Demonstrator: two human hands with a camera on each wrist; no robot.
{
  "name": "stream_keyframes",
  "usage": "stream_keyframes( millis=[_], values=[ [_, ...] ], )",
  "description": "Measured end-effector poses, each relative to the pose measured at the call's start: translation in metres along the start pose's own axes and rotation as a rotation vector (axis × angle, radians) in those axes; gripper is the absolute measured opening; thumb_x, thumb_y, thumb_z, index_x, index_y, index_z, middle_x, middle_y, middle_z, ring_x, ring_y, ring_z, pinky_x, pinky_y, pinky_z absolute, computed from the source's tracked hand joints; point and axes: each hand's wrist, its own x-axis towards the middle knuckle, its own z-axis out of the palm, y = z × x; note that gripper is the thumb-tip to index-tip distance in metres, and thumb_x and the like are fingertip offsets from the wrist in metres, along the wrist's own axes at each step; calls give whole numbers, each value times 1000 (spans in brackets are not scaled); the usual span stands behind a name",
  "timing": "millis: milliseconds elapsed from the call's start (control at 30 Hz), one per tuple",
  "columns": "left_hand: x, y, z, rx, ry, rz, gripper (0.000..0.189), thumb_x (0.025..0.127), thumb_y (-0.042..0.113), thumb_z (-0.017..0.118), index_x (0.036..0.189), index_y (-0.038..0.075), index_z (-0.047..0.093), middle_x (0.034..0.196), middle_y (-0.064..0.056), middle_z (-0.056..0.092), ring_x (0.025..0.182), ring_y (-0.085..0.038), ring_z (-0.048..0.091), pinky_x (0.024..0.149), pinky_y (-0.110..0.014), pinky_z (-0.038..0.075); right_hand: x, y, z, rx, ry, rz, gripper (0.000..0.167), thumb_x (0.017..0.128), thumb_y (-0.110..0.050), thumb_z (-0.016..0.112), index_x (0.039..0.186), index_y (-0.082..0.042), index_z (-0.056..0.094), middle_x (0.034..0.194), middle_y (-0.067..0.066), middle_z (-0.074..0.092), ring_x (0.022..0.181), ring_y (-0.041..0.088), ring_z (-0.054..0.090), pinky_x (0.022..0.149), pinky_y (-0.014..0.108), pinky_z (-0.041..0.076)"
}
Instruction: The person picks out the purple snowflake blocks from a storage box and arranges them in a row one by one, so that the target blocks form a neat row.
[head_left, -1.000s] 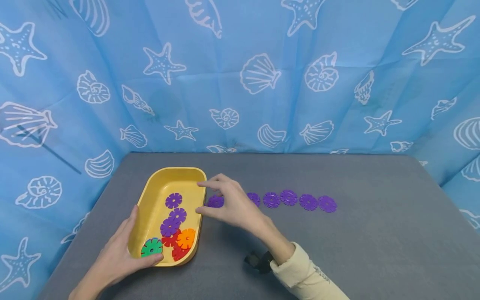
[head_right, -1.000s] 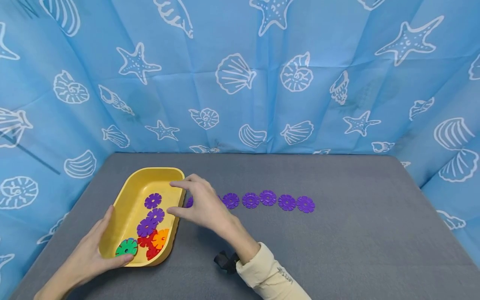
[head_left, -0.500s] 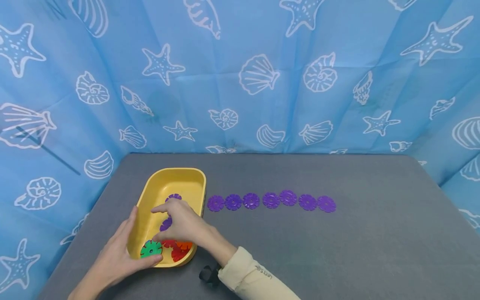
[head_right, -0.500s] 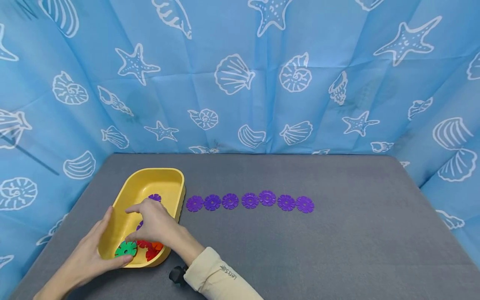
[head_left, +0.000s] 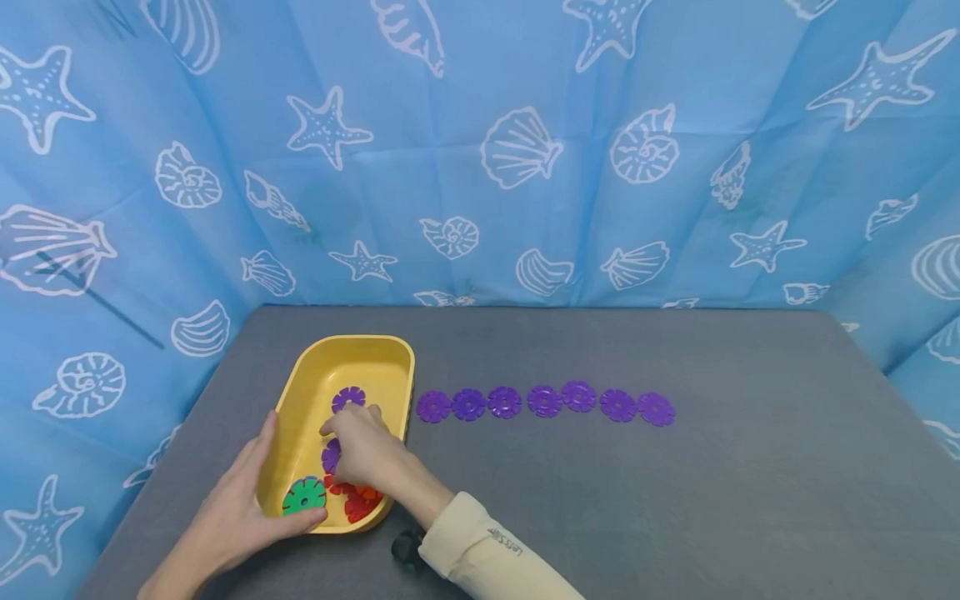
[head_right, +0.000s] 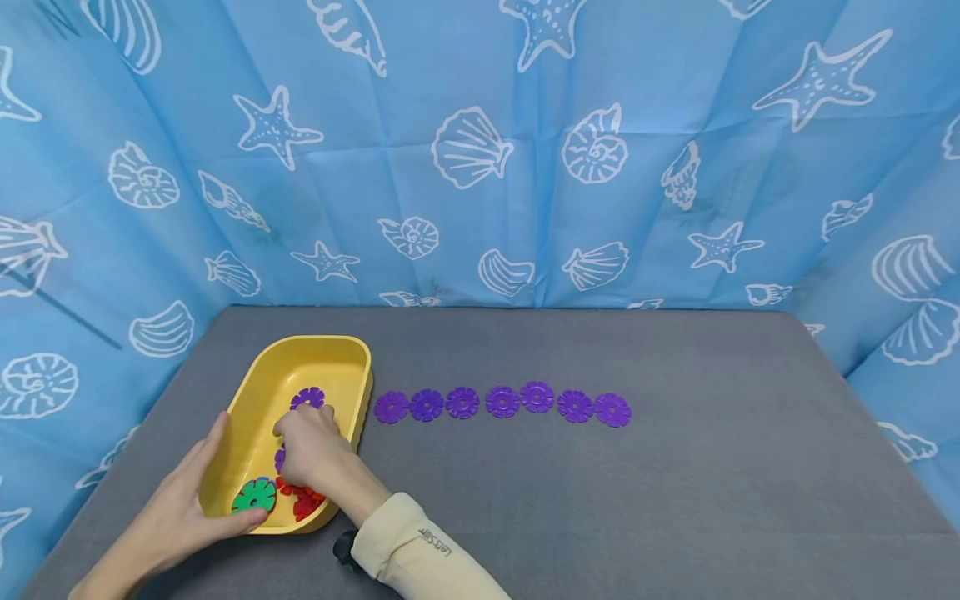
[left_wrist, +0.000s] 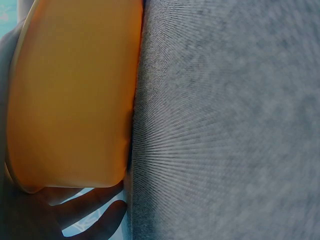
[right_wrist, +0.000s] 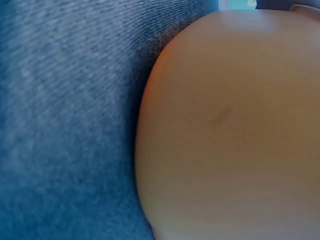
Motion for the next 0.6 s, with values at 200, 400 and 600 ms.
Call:
stream_keyframes(
  millis=[200, 400, 600],
  values=[
    [0, 1, -1, -8, -11, -10, 136, 74, 62, 82, 165, 11, -5, 153, -29, 37, 116, -40, 53, 90, -65, 53, 1, -1, 2, -6, 0, 41, 50, 74, -15, 92, 121, -21, 76, 121, -8, 70, 108, 13, 57, 80, 21, 55],
    [1, 1, -2, -24, -37, -30, 135, 76, 62, 81, 165, 12, -7, 153, -29, 35, 117, -40, 53, 89, -64, 55, 2, -2, 4, -65, -35, 42, 41, 74, -24, 94, 111, -24, 78, 115, -7, 66, 98, 11, 53, 68, 25, 53],
    [1, 1, -2, -27, -41, -31, 135, 76, 62, 81, 165, 12, -8, 154, -28, 34, 118, -40, 54, 90, -63, 55, 0, -4, 6, -102, -68, 48, 42, 75, -31, 92, 114, -29, 77, 118, -9, 63, 101, 9, 53, 72, 29, 56]
  ],
)
